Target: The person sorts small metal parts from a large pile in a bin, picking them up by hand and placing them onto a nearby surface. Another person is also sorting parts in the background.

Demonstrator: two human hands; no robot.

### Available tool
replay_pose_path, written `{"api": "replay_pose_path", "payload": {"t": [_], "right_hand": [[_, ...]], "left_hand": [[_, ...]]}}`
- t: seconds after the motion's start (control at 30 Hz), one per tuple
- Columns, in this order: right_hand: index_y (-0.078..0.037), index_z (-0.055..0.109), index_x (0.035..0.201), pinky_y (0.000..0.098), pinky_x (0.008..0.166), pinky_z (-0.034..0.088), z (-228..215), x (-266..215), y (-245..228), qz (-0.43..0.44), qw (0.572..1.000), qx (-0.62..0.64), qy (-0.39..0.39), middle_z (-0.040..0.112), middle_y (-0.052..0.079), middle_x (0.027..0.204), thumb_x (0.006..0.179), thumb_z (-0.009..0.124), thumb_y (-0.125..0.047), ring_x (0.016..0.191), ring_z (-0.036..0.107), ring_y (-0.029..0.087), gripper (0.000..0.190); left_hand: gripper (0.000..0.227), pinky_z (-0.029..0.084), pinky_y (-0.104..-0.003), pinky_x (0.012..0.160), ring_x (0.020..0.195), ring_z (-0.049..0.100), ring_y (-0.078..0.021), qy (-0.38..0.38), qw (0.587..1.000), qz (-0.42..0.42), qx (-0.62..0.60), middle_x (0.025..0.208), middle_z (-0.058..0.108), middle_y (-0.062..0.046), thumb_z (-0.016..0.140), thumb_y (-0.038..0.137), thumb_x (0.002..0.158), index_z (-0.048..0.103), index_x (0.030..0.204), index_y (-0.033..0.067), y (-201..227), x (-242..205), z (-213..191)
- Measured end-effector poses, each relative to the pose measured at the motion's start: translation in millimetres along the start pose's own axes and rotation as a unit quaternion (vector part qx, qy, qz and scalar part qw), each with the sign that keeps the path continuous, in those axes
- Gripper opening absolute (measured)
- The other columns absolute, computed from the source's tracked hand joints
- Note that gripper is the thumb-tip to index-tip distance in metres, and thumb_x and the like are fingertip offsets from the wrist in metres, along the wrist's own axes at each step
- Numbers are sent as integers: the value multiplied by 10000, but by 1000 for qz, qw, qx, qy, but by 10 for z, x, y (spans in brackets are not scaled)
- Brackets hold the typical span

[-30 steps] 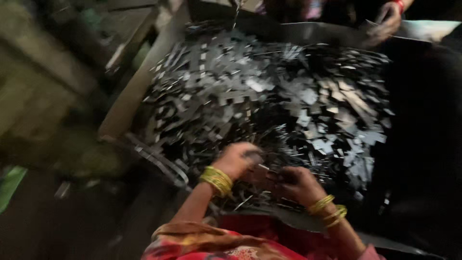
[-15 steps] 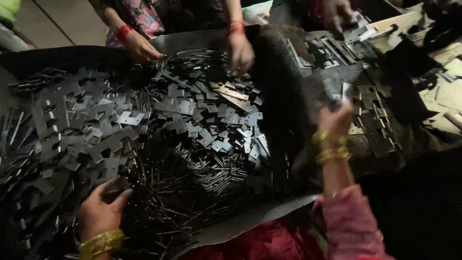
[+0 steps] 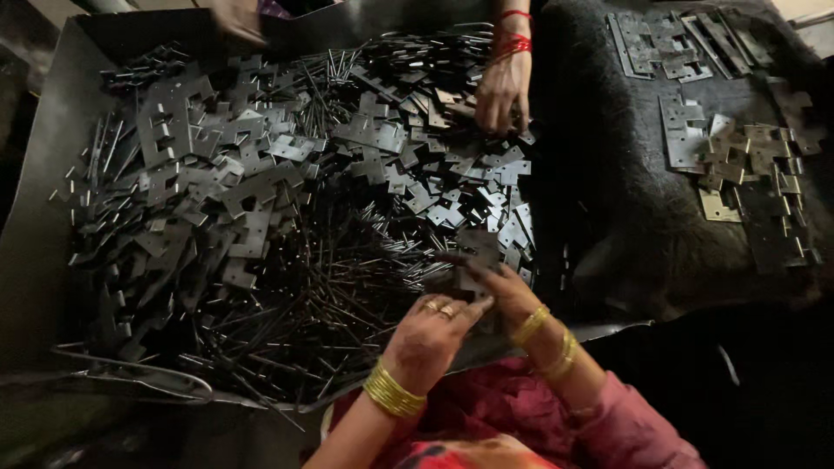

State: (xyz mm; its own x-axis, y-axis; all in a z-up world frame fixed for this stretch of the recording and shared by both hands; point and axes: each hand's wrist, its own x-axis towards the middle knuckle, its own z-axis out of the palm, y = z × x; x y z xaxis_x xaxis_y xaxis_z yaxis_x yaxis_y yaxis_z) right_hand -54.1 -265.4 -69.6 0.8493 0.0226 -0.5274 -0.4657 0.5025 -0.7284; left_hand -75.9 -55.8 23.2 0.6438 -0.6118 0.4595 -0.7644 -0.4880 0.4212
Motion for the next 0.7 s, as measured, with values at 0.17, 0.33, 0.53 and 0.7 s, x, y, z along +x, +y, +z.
{"api": "replay_pose_path", "payload": {"t": [0.17, 0.33, 0.53, 0.7], "right_hand": [[-122, 703, 1174, 327, 753, 635, 174, 407, -283, -170, 952, -252, 24, 769, 85, 1094, 906, 601, -114, 891, 759, 187, 287], [-98, 690, 1037, 335, 728, 592, 188, 698, -225, -290, 472, -833, -7, 647, 101, 1063, 972, 595, -126, 936, 668, 227, 118], [-112, 689, 925, 377, 841, 534, 119, 751, -276, -411, 301, -845, -159, 620, 87, 1045, 888, 600, -158, 1004, 621, 254, 106], [-115, 728, 1018, 397, 909, 538, 85, 679, -429, -547, 395, -720, -162, 649, 115, 1151, 776, 611, -87, 1072, 645, 288, 271]], "left_hand": [[519, 556, -415, 899, 1023, 717, -306, 86, 992, -93, 8, 1151, 743, -146, 764, 257, 847, 653, 1303, 36, -267, -386, -154], [371, 590, -388, 844, 1011, 736, -308, 70, 939, -336, -2, 1166, 751, -128, 739, 275, 885, 715, 1222, 122, -531, -693, -433], [281, 576, -415, 850, 991, 730, -324, 31, 918, -394, -37, 1145, 756, -117, 700, 263, 914, 739, 1157, 128, -623, -588, -363], [289, 568, -425, 845, 987, 729, -317, 15, 857, -501, -120, 1108, 766, -106, 657, 322, 929, 753, 1145, 155, -1050, 149, 145]]}}
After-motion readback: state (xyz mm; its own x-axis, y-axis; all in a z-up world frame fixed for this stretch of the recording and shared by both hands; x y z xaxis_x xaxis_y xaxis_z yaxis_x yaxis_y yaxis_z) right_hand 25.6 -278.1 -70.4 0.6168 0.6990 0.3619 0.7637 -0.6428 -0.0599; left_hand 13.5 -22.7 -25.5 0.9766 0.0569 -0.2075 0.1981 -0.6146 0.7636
